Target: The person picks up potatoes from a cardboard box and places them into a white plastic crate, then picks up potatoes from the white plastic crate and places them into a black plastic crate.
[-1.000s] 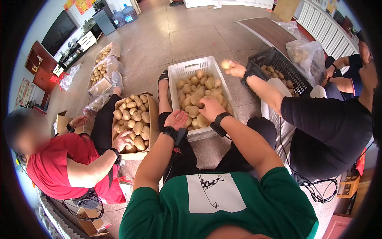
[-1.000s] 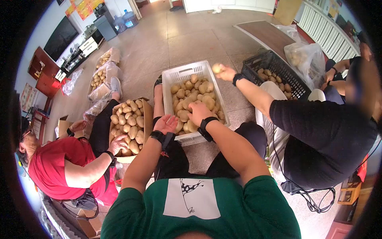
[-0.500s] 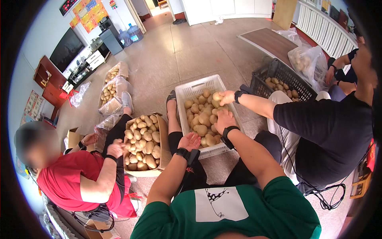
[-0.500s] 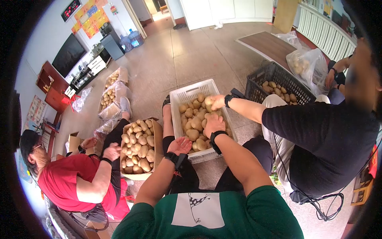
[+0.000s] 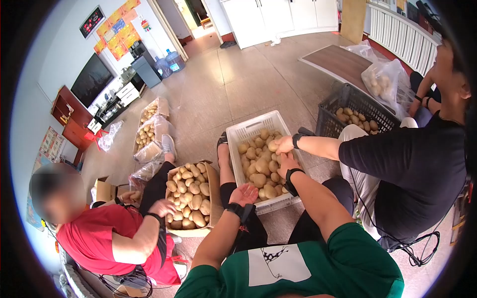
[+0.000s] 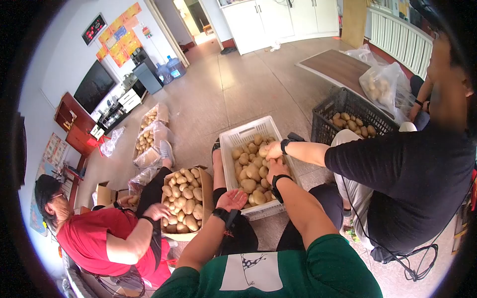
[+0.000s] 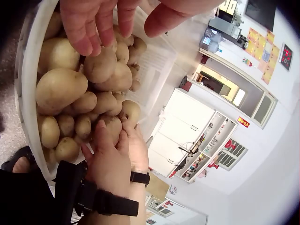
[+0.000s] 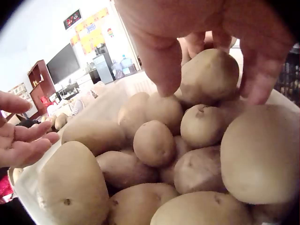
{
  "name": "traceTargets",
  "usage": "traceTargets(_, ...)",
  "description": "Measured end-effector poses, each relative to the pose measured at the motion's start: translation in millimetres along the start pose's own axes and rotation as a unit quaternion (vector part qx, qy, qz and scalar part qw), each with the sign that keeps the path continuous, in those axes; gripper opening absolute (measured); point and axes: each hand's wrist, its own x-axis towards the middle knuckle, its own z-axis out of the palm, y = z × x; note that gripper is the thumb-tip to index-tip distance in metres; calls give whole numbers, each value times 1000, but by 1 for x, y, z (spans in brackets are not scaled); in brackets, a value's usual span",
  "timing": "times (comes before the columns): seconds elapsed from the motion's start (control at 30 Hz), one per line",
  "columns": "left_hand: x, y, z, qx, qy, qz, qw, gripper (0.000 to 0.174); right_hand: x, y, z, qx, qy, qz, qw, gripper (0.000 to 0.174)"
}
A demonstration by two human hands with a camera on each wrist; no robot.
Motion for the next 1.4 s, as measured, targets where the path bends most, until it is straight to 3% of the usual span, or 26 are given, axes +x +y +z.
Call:
traceTargets(0.1, -5, 0, 5, -16, 25, -1, 1000, 12, 21, 10, 19, -22, 56, -9, 998, 67)
traceTargets(0.37, -3, 0, 4, -33, 15, -26, 999, 13, 28, 12, 17, 2, 46, 5, 999, 51)
traceTargets(0.43, -5, -2, 6, -1, 7, -16, 1000, 17, 23, 13, 13, 1, -12, 9, 1000, 43)
traceTargets(0.57, 0, -6, 5, 5, 1, -23, 1000, 17, 23, 16, 23, -7, 22, 4, 1000, 38)
traceTargets(0.63, -2, -7, 10, -1, 0, -17, 1000, 19, 43, 24, 39, -21, 29, -36, 999, 39)
traceTargets(0.77, -3, -9, 12, -8, -1, -14, 1000, 18, 1, -3, 19, -13, 38, -58, 998, 41)
traceTargets(0.87, -8, -12, 17, -15, -14, -13, 1000, 19, -13, -15, 19, 14, 33, -141, 989, 42)
traceTargets(1.17, -42, -21, 48, -37, -57, -8, 998, 35, -39, -32, 37, 59, -6, -243, 968, 41)
traceTargets(1.27, -36, -16, 42, -31, -84, -5, 996, 40, -44, -35, 44, 10, 29, -314, 949, 37)
traceTargets(1.33, -35, -10, 36, -24, -187, -17, 982, 44, -47, -36, 42, 38, 44, -353, 934, 35)
traceTargets(1.4, -35, -3, 30, -23, -174, -17, 984, 45, -52, -37, 38, 81, 31, -390, 917, 29)
